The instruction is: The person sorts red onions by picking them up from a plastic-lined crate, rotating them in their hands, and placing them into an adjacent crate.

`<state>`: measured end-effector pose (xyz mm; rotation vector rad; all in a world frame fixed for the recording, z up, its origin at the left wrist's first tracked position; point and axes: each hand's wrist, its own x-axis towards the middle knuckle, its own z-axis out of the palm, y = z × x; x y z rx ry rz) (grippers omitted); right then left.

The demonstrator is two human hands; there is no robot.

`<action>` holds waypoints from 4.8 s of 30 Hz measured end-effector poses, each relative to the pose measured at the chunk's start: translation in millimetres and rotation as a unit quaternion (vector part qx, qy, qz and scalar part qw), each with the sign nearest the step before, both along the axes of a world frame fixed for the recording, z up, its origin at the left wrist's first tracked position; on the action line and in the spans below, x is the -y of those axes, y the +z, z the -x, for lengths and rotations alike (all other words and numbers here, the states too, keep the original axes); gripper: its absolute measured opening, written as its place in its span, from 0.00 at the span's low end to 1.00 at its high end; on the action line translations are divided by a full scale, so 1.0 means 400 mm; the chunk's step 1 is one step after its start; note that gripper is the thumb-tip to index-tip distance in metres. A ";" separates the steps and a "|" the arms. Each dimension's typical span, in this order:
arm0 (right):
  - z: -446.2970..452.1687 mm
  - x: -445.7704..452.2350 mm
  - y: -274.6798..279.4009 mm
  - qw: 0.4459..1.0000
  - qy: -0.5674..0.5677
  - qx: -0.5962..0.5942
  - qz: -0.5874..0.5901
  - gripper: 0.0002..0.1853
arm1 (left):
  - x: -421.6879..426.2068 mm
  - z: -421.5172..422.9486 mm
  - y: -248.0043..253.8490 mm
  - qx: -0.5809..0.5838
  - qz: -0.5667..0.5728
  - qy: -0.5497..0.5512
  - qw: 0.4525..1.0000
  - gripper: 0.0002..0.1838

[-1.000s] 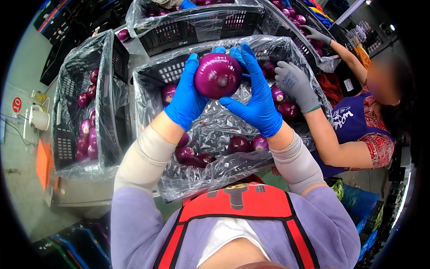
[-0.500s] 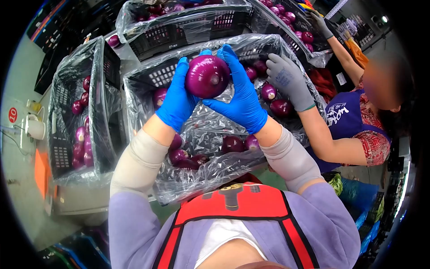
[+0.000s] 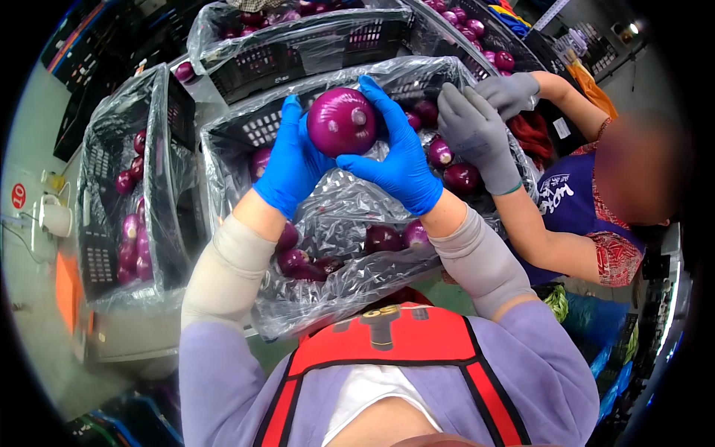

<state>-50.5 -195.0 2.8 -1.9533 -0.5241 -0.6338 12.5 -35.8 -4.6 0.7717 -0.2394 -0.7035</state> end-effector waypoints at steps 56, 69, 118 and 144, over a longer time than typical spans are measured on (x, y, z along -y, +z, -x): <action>-0.392 0.933 0.125 0.851 -0.403 -0.227 -0.249 0.38 | -0.022 -0.032 -0.066 0.404 -0.434 -0.199 0.781 0.29; -0.439 1.193 -0.057 0.660 -0.451 -0.414 0.435 0.47 | -0.029 -0.021 -0.054 0.396 -0.454 -0.186 0.776 0.29; -0.127 -0.146 -0.151 0.934 0.142 -0.205 0.255 0.45 | -0.065 -0.190 -0.090 0.302 -0.143 0.353 0.874 0.20; 0.000 0.031 0.032 0.977 0.034 -0.124 -0.172 0.36 | -0.036 -0.046 0.012 0.008 0.063 0.019 0.998 0.34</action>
